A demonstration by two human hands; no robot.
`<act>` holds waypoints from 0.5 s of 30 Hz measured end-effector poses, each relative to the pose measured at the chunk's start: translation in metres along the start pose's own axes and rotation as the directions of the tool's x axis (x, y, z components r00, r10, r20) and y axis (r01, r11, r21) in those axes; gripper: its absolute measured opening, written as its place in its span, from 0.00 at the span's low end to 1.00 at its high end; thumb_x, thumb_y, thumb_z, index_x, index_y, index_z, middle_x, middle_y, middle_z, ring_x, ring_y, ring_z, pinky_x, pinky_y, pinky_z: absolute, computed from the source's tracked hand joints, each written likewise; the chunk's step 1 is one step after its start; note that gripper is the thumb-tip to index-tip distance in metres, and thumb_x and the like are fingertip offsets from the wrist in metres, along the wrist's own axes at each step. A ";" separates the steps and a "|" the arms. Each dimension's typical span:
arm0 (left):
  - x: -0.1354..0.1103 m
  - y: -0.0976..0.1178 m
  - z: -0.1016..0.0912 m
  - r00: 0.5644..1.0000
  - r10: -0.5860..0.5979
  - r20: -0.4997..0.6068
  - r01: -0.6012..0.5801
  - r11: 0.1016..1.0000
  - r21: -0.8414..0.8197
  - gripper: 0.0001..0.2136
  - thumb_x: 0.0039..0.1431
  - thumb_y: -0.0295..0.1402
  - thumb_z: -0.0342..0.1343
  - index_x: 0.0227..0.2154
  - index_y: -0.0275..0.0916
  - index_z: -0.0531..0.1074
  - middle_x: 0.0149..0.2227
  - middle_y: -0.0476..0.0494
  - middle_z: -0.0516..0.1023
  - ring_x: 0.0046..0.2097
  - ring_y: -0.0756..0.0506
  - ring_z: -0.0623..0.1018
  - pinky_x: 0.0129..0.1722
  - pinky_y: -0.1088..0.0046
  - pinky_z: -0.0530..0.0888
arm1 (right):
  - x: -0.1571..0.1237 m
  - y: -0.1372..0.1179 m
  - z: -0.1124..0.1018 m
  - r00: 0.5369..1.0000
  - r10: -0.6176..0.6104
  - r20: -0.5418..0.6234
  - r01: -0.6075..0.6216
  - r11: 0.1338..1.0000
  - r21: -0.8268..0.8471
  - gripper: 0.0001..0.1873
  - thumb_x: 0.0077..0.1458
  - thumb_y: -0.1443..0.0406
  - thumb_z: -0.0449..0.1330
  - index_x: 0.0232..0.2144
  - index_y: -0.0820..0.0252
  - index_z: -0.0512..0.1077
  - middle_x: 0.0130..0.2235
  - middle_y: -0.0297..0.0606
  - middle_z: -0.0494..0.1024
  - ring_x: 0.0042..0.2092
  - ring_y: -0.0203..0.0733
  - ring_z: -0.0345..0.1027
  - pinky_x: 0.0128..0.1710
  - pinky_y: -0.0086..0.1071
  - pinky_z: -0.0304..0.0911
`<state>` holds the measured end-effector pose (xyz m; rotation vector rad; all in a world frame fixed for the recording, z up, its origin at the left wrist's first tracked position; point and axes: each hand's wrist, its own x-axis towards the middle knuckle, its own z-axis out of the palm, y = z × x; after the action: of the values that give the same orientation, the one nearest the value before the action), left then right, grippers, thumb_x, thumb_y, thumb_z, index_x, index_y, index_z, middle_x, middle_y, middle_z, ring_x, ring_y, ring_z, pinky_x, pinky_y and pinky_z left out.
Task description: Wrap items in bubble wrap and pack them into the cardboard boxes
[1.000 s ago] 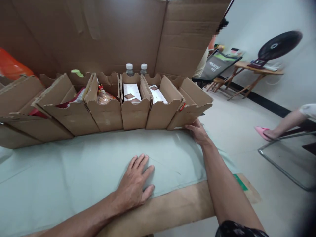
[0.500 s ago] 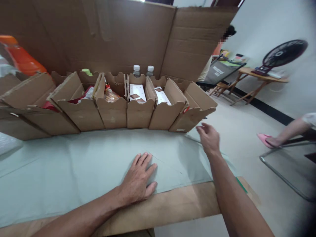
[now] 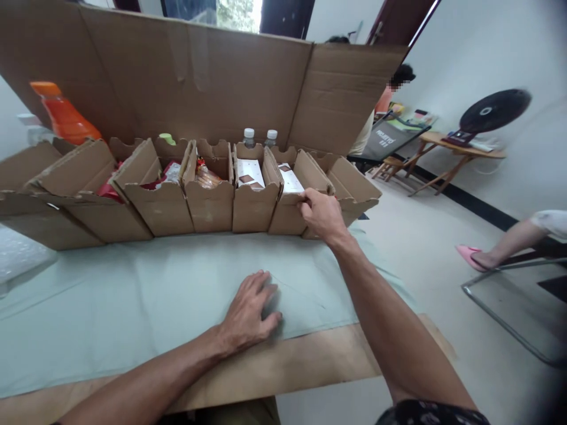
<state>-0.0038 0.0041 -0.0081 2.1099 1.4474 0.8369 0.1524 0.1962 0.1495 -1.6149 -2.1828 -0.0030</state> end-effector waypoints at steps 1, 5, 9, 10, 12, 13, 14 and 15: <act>0.001 -0.003 -0.001 0.997 -0.029 -0.067 0.025 0.997 -0.071 0.25 0.59 0.36 0.59 0.60 0.37 0.71 0.68 0.28 0.66 0.70 0.30 0.65 0.68 0.41 0.63 | -0.007 0.001 0.001 0.999 -0.011 -0.031 0.012 1.000 0.020 0.13 0.57 0.66 0.56 0.41 0.57 0.79 0.35 0.43 0.84 0.38 0.51 0.76 0.39 0.37 0.64; 0.005 -0.010 -0.010 0.939 -0.205 -0.275 0.110 0.939 -0.325 0.28 0.63 0.38 0.54 0.66 0.39 0.63 0.69 0.29 0.64 0.70 0.32 0.65 0.63 0.45 0.71 | -0.067 0.003 -0.009 0.986 -0.065 -0.157 0.095 0.978 0.188 0.10 0.56 0.65 0.56 0.36 0.54 0.78 0.30 0.37 0.83 0.32 0.45 0.75 0.34 0.34 0.64; 0.008 -0.013 -0.021 0.884 -0.345 -0.316 0.172 0.867 -0.467 0.30 0.66 0.40 0.52 0.70 0.47 0.55 0.72 0.32 0.59 0.70 0.32 0.64 0.56 0.46 0.75 | -0.159 -0.001 -0.041 0.984 -0.051 -0.172 0.098 0.957 0.273 0.08 0.59 0.62 0.57 0.36 0.50 0.77 0.30 0.33 0.82 0.29 0.42 0.75 0.32 0.34 0.68; 0.009 -0.014 -0.023 0.878 -0.355 -0.321 0.172 0.860 -0.480 0.31 0.66 0.40 0.52 0.70 0.48 0.54 0.72 0.32 0.58 0.70 0.33 0.63 0.58 0.45 0.74 | -0.185 0.001 -0.050 0.985 -0.048 -0.167 0.094 0.955 0.280 0.08 0.59 0.61 0.58 0.36 0.49 0.78 0.31 0.34 0.83 0.30 0.44 0.76 0.33 0.35 0.70; 0.010 -0.016 -0.027 0.879 -0.341 -0.333 0.153 0.864 -0.480 0.32 0.65 0.39 0.53 0.71 0.48 0.52 0.72 0.32 0.58 0.72 0.33 0.62 0.63 0.43 0.69 | -0.239 0.015 -0.065 0.982 -0.038 -0.183 0.092 0.951 0.296 0.07 0.58 0.58 0.61 0.37 0.44 0.80 0.35 0.35 0.85 0.35 0.50 0.80 0.37 0.41 0.74; 0.010 -0.016 -0.028 0.884 -0.323 -0.339 0.137 0.871 -0.473 0.34 0.63 0.38 0.55 0.71 0.47 0.52 0.72 0.32 0.58 0.72 0.33 0.61 0.65 0.43 0.66 | -0.267 0.027 -0.070 0.978 -0.007 -0.207 0.073 0.948 0.311 0.07 0.57 0.56 0.62 0.37 0.42 0.80 0.35 0.36 0.85 0.36 0.53 0.80 0.38 0.44 0.75; 0.011 -0.015 -0.029 0.893 -0.297 -0.338 0.116 0.878 -0.465 0.36 0.61 0.37 0.56 0.71 0.45 0.52 0.72 0.32 0.58 0.73 0.33 0.60 0.68 0.43 0.63 | -0.293 0.041 -0.073 0.973 0.066 -0.222 0.010 0.946 0.325 0.08 0.56 0.54 0.63 0.38 0.40 0.81 0.36 0.37 0.85 0.38 0.56 0.81 0.38 0.47 0.76; 0.010 -0.013 -0.031 0.907 -0.264 -0.328 0.090 0.883 -0.461 0.38 0.59 0.36 0.57 0.71 0.43 0.51 0.72 0.32 0.57 0.73 0.33 0.59 0.70 0.43 0.59 | -0.317 0.057 -0.073 0.942 0.195 -0.272 -0.097 0.937 0.334 0.11 0.56 0.52 0.63 0.40 0.39 0.81 0.38 0.39 0.85 0.40 0.60 0.80 0.39 0.51 0.75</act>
<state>-0.0308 0.0189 0.0081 1.5027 1.4400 1.4086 0.3034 -0.0928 0.0961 -1.4800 -1.7261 0.1306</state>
